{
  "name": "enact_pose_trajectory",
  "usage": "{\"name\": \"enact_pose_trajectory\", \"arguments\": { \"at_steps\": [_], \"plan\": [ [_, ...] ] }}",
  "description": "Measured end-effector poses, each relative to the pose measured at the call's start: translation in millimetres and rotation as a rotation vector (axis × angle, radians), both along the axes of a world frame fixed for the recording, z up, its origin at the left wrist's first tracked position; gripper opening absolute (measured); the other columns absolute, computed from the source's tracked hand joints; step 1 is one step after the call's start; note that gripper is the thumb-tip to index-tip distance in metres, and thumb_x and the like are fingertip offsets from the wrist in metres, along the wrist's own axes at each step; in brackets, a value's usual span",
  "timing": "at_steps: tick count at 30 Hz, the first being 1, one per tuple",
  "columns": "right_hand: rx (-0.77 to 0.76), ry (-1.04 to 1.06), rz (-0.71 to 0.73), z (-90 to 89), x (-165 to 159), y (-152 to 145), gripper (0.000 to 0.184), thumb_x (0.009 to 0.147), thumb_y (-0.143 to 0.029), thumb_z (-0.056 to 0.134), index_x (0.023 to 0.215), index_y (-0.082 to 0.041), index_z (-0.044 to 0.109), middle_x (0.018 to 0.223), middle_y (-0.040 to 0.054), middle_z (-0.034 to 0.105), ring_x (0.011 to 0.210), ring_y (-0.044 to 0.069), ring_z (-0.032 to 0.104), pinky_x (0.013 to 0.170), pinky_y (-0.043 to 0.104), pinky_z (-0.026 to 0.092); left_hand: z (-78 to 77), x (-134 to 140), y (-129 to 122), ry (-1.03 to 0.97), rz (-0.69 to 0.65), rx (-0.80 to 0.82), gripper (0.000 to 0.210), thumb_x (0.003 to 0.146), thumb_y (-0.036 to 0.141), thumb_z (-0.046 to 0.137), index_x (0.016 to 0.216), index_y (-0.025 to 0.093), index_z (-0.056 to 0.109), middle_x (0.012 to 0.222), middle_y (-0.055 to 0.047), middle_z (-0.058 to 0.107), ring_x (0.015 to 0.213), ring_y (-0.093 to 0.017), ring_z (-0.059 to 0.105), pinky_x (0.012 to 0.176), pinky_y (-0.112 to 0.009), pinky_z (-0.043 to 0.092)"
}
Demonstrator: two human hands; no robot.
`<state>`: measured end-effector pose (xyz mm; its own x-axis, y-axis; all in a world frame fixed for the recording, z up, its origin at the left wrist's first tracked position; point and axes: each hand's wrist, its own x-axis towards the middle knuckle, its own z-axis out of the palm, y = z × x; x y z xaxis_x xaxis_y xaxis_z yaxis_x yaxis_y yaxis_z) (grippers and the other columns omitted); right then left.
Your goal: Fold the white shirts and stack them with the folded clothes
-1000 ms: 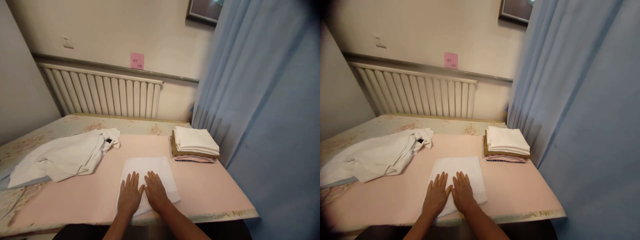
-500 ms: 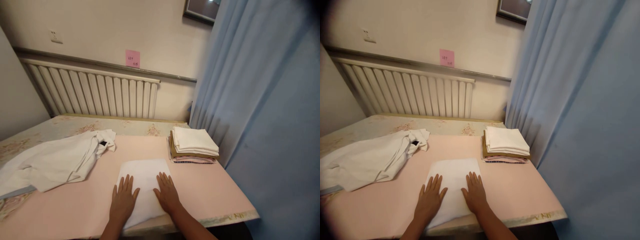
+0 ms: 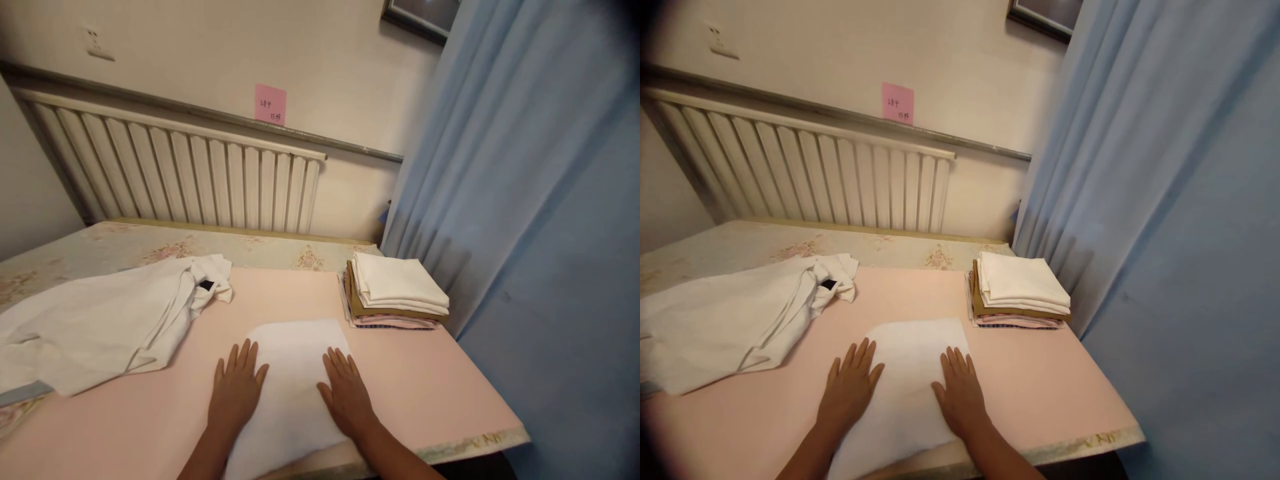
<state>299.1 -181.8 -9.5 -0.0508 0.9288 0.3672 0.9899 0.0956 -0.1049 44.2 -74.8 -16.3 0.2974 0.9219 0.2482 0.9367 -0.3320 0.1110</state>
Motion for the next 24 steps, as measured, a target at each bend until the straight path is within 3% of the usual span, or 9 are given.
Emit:
{"name": "enact_pose_trajectory", "arguments": {
  "at_steps": [8, 15, 19, 24],
  "plan": [
    [-0.033, -0.092, 0.026, -2.6, 1.8, -0.1, 0.054, 0.096, -0.035, 0.042, 0.146, -0.019, 0.032, 0.150, 0.0074, 0.035, 0.141, 0.024, 0.026, 0.113, 0.048, 0.029, -4.6, -1.0, 20.7, -0.070, 0.039, -0.006, 0.058, 0.093, 0.043, 0.030, 0.142, 0.016, 0.040, 0.152, -0.010, 0.034, 0.142, -0.031, 0.021, 0.113, -0.053, 0.014],
    [0.022, -0.088, 0.050, -9.9, 7.0, 0.2, 0.053, 0.096, -0.033, 0.043, 0.146, -0.021, 0.032, 0.147, 0.0084, 0.040, 0.139, 0.025, 0.030, 0.111, 0.050, 0.033, 1.2, -4.2, 21.7, -0.090, 0.084, -0.047, 0.054, 0.094, 0.038, 0.033, 0.143, 0.015, 0.039, 0.153, -0.011, 0.032, 0.140, -0.030, 0.026, 0.112, -0.048, 0.021],
    [-0.007, -0.017, 0.074, -0.8, -5.0, 6.6, 0.053, 0.095, -0.035, 0.045, 0.144, -0.020, 0.035, 0.147, 0.0109, 0.040, 0.138, 0.026, 0.032, 0.110, 0.052, 0.033, 3.0, -5.3, 19.9, -0.087, 0.074, -0.055, 0.054, 0.094, 0.037, 0.035, 0.142, 0.016, 0.039, 0.153, -0.011, 0.032, 0.140, -0.030, 0.026, 0.112, -0.048, 0.020],
    [-0.045, -0.009, 0.176, 17.6, -45.8, 26.5, 0.055, 0.094, -0.035, 0.045, 0.145, -0.018, 0.033, 0.152, 0.0106, 0.030, 0.142, 0.025, 0.020, 0.114, 0.052, 0.027, 2.7, -6.3, 19.4, -0.099, 0.048, -0.070, 0.054, 0.093, 0.038, 0.035, 0.142, 0.016, 0.040, 0.152, -0.010, 0.033, 0.140, -0.031, 0.026, 0.112, -0.051, 0.019]
  ]
}}
